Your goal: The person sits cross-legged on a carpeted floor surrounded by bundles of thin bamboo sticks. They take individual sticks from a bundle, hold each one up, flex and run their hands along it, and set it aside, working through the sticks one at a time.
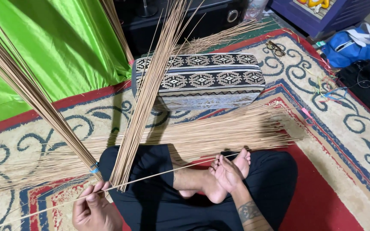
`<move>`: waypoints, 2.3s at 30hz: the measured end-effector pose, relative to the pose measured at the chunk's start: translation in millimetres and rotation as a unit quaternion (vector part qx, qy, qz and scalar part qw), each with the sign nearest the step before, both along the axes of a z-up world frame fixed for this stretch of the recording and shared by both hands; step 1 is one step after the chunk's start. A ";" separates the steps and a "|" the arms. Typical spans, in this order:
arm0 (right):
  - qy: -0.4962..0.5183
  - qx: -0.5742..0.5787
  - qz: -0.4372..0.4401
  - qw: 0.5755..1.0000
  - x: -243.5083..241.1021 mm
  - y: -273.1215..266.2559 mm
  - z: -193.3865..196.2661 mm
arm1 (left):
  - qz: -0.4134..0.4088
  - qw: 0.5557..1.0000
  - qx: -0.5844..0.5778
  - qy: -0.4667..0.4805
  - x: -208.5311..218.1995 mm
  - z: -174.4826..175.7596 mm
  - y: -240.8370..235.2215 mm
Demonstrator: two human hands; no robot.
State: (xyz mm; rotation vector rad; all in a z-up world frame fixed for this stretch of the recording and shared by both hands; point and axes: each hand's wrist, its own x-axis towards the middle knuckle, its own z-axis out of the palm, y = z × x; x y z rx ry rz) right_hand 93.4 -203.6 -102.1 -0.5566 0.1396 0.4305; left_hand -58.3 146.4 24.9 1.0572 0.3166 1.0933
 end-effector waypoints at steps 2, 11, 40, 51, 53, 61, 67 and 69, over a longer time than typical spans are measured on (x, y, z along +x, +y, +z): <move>0.003 0.001 -0.008 1.000 -0.5 -0.2 0.5 | -0.018 1.000 -0.022 0.011 -5.2 -5.2 0.5; -0.010 0.016 0.026 0.999 0.4 0.0 3.3 | -0.139 0.988 0.027 0.061 5.0 10.5 -20.0; -0.020 0.000 0.044 0.999 -2.9 -3.9 -3.0 | -0.364 0.908 0.031 0.205 34.4 -34.3 -104.2; -0.022 -0.012 0.006 1.000 -1.4 -0.4 -9.3 | -0.109 0.973 -0.126 0.158 29.3 0.5 -11.8; -0.018 -0.018 -0.003 1.000 -1.0 -0.8 -7.4 | -0.058 0.992 -0.071 0.080 18.3 4.0 11.7; -0.077 -0.044 0.007 0.996 -6.4 2.6 -5.1 | -0.150 0.965 -0.035 0.213 23.2 -35.3 -19.9; -0.157 -0.126 0.043 0.979 -14.7 7.1 -6.2 | -0.369 0.858 -0.142 0.328 32.8 -79.5 -119.5; -0.155 -0.158 0.056 0.974 -19.0 9.3 -3.0 | -0.396 0.838 -0.170 0.333 33.1 -83.5 -125.2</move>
